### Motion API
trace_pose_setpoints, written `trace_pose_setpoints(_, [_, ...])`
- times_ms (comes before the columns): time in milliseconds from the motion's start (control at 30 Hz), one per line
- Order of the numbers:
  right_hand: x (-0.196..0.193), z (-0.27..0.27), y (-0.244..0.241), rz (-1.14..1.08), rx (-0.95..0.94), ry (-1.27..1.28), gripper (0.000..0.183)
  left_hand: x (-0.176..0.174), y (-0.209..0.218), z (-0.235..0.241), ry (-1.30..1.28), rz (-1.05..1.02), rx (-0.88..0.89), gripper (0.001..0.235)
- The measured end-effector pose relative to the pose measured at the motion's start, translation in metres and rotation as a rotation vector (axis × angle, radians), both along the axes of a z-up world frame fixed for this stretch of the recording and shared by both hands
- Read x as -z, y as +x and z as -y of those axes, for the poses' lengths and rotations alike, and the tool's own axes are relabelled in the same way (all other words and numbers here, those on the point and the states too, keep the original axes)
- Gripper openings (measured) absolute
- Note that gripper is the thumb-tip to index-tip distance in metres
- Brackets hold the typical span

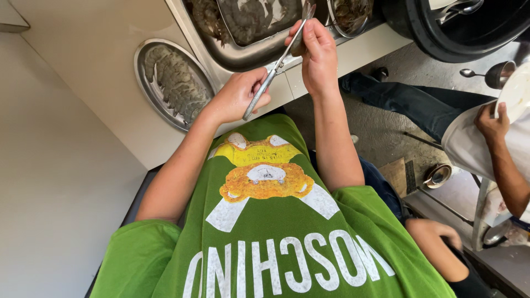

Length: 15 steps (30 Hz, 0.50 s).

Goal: The person stands at a kitchen sink and prepares raw shrimp by hand. They pick up individual shrimp, use scissors to trim the heads and tails, and then peel the shells. The cleaned shrimp are placed into a metal tray in the sink, while the discarded shells are collected in a separate bowl.

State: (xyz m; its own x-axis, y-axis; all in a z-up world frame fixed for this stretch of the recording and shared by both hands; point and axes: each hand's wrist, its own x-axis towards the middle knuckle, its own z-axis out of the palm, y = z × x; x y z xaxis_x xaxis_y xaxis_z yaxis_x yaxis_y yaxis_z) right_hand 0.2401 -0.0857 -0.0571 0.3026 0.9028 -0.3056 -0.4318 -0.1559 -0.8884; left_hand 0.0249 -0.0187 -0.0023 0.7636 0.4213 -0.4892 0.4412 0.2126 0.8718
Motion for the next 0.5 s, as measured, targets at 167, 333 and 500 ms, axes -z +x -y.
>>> trace_pose_setpoints(167, [0.010, -0.008, 0.025, 0.018, -0.080, 0.029, 0.032, 0.001, 0.019, 0.000, -0.055, -0.019, -0.049, 0.019])
trace_pose_setpoints(333, [0.040, -0.022, 0.057, 0.015, -0.184, 0.001, 0.034, 0.016, 0.047, 0.001, -0.056, -0.065, -0.105, 0.022])
trace_pose_setpoints(500, [0.081, -0.039, 0.098, -0.018, -0.327, -0.011, 0.033, 0.033, 0.090, 0.007, -0.157, -0.115, -0.207, 0.021])
